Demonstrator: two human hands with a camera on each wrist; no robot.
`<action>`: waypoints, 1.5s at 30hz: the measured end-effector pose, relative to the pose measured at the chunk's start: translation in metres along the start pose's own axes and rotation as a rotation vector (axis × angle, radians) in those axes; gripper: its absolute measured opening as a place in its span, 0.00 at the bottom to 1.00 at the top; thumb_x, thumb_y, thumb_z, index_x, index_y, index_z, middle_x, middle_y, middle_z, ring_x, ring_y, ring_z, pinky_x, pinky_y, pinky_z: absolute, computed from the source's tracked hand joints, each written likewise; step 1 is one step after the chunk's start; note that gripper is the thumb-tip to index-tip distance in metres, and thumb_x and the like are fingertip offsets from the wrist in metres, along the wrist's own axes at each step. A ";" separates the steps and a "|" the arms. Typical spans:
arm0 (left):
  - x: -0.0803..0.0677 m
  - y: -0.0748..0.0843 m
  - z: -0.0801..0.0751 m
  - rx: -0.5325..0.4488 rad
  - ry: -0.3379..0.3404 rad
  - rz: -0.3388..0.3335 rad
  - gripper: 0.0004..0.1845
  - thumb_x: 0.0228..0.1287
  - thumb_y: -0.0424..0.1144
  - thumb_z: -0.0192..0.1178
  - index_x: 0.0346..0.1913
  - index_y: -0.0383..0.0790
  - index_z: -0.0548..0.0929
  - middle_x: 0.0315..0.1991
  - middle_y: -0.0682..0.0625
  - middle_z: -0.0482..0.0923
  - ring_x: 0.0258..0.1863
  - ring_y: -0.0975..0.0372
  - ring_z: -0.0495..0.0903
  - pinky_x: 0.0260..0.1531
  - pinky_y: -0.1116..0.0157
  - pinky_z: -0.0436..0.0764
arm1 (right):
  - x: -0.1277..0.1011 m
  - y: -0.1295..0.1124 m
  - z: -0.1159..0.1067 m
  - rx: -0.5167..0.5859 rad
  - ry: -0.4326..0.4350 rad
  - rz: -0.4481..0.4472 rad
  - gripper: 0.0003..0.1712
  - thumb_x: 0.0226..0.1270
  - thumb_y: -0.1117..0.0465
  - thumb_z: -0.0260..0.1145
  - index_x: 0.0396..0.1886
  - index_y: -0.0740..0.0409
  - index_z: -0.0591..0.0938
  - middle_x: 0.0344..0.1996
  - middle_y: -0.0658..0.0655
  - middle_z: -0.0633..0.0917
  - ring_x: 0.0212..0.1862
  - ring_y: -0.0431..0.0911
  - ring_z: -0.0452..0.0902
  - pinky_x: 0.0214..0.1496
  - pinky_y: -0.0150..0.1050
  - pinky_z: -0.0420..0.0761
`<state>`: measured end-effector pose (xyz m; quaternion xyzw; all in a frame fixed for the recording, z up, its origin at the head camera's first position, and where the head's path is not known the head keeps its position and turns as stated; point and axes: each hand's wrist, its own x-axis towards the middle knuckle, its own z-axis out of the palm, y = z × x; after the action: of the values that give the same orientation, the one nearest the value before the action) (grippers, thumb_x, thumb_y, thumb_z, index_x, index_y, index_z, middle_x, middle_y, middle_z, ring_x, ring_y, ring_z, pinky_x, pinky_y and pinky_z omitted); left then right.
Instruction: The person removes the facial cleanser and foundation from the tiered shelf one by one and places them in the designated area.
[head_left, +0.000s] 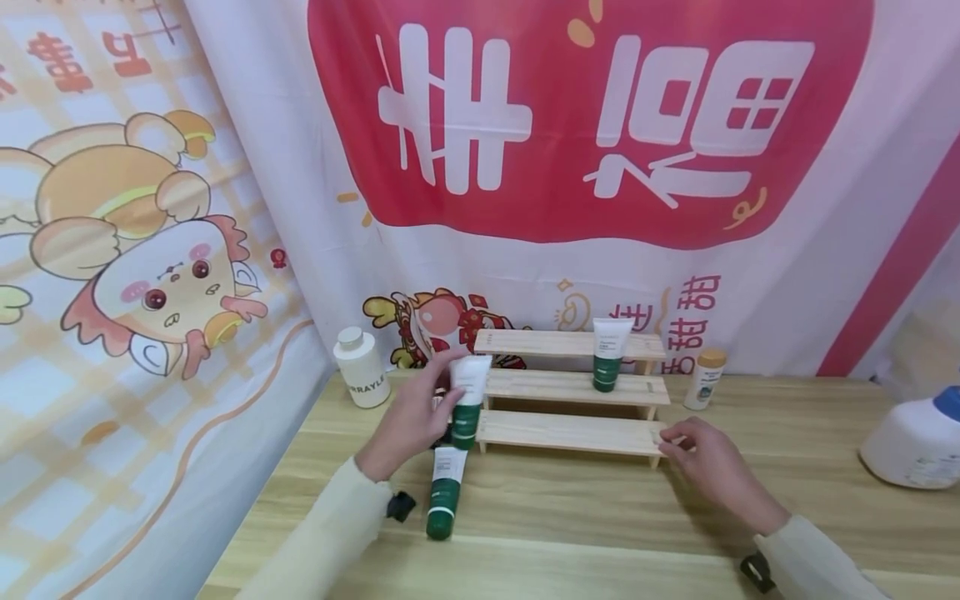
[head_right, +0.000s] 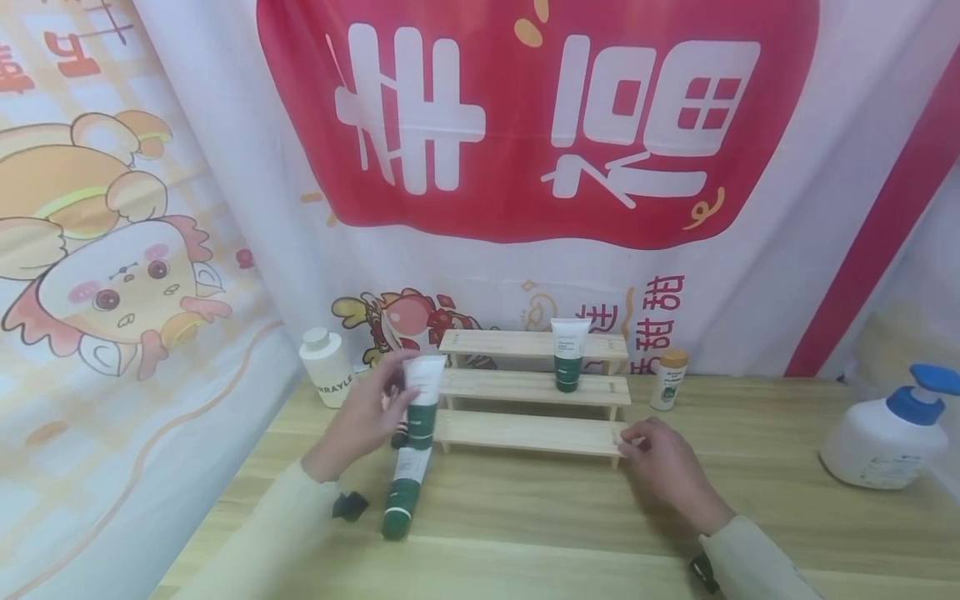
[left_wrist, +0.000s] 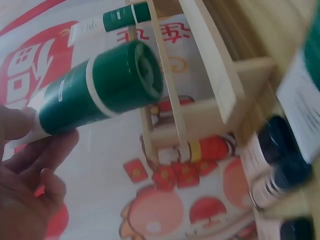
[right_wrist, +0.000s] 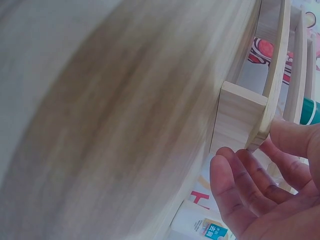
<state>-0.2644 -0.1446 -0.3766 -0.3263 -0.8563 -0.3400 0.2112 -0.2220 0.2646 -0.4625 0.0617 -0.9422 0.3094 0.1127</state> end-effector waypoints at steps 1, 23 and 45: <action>-0.006 -0.003 -0.006 -0.008 -0.023 -0.026 0.31 0.62 0.31 0.62 0.65 0.50 0.63 0.36 0.54 0.77 0.33 0.66 0.76 0.32 0.67 0.79 | 0.000 0.000 0.000 0.003 -0.002 0.001 0.07 0.58 0.67 0.68 0.36 0.62 0.82 0.33 0.54 0.81 0.35 0.48 0.78 0.33 0.41 0.80; -0.086 -0.062 -0.007 0.084 -0.416 -0.681 0.26 0.63 0.33 0.60 0.61 0.28 0.64 0.28 0.49 0.74 0.25 0.61 0.74 0.24 0.63 0.76 | -0.001 -0.001 -0.001 0.010 -0.009 -0.007 0.07 0.59 0.66 0.68 0.37 0.63 0.82 0.34 0.55 0.81 0.36 0.50 0.78 0.33 0.41 0.79; -0.075 -0.048 0.000 0.293 -0.454 -0.790 0.18 0.56 0.49 0.67 0.32 0.36 0.80 0.22 0.49 0.72 0.21 0.59 0.72 0.21 0.64 0.71 | -0.001 0.001 -0.002 0.010 0.001 -0.014 0.07 0.59 0.66 0.68 0.37 0.62 0.83 0.34 0.55 0.81 0.36 0.50 0.78 0.34 0.43 0.80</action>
<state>-0.2460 -0.2027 -0.4416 -0.0086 -0.9782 -0.1900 -0.0829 -0.2215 0.2666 -0.4623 0.0686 -0.9402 0.3132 0.1152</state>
